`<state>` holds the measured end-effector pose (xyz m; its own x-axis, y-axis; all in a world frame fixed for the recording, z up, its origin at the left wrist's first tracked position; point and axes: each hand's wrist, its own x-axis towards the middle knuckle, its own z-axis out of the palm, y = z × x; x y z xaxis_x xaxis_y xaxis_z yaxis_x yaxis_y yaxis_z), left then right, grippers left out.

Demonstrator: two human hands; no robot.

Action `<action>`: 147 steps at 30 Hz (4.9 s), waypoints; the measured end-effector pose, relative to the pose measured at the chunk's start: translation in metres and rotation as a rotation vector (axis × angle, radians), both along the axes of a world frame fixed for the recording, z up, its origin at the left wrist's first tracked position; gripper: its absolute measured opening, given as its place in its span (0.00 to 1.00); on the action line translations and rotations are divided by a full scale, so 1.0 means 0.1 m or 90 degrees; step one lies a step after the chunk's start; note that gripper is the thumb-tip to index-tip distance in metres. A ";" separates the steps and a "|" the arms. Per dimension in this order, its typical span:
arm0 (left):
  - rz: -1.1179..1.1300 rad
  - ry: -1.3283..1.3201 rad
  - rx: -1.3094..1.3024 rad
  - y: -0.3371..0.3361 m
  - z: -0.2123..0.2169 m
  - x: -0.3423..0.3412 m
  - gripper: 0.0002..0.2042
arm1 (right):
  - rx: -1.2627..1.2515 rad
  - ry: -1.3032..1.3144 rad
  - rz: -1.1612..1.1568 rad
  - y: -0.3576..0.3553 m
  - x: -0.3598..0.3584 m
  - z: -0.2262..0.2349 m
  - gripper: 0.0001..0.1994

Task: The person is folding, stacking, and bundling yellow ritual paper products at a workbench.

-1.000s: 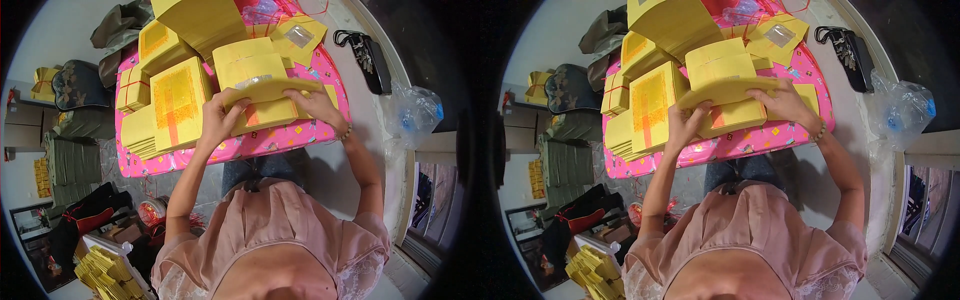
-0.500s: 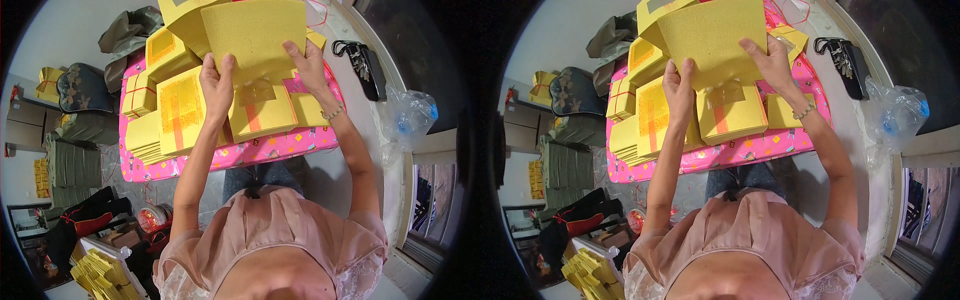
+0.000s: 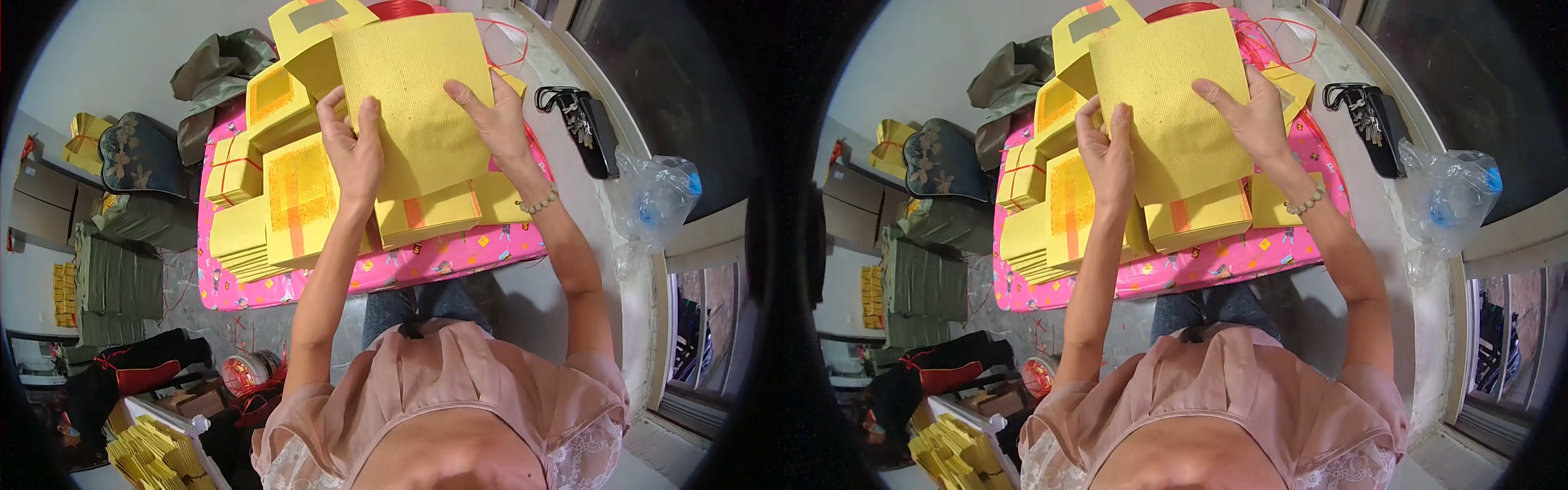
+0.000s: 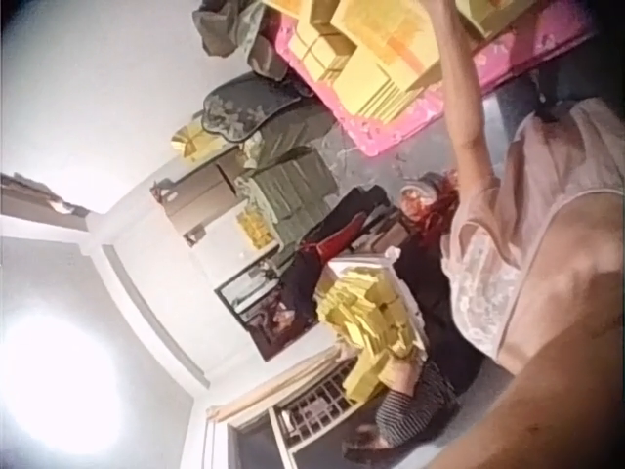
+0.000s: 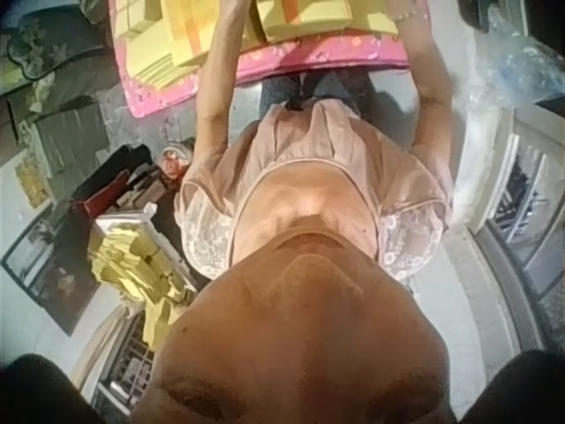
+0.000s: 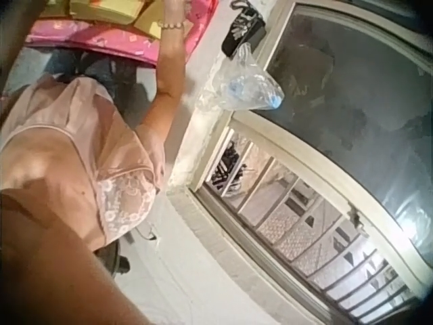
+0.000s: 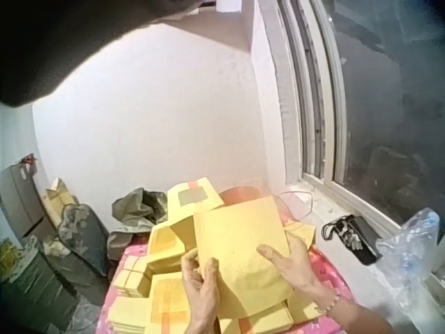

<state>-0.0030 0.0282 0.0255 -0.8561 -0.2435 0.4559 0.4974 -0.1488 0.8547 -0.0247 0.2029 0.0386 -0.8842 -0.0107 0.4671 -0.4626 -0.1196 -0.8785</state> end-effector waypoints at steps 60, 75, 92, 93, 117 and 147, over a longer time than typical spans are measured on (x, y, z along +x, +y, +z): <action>-0.280 -0.161 -0.051 0.17 -0.43 0.80 0.25 | -0.043 -0.115 -0.020 -0.10 0.97 -0.61 0.25; -0.308 -0.192 -0.050 0.17 -0.33 0.82 0.25 | -0.053 -0.106 -0.018 -0.08 1.03 -0.62 0.24; -0.346 -0.352 0.012 0.19 -0.37 0.32 0.21 | -0.010 -0.360 0.085 0.09 0.48 -0.53 0.21; -0.345 -0.354 0.012 0.18 -0.37 0.31 0.21 | -0.011 -0.362 0.087 0.08 0.48 -0.53 0.21; -0.261 -0.118 -0.067 0.22 -0.22 0.70 0.23 | -0.018 -0.089 0.073 0.07 0.89 -0.54 0.21; -0.257 -0.239 -0.014 0.14 -0.32 0.94 0.21 | 0.082 -0.128 -0.048 0.13 1.11 -0.62 0.14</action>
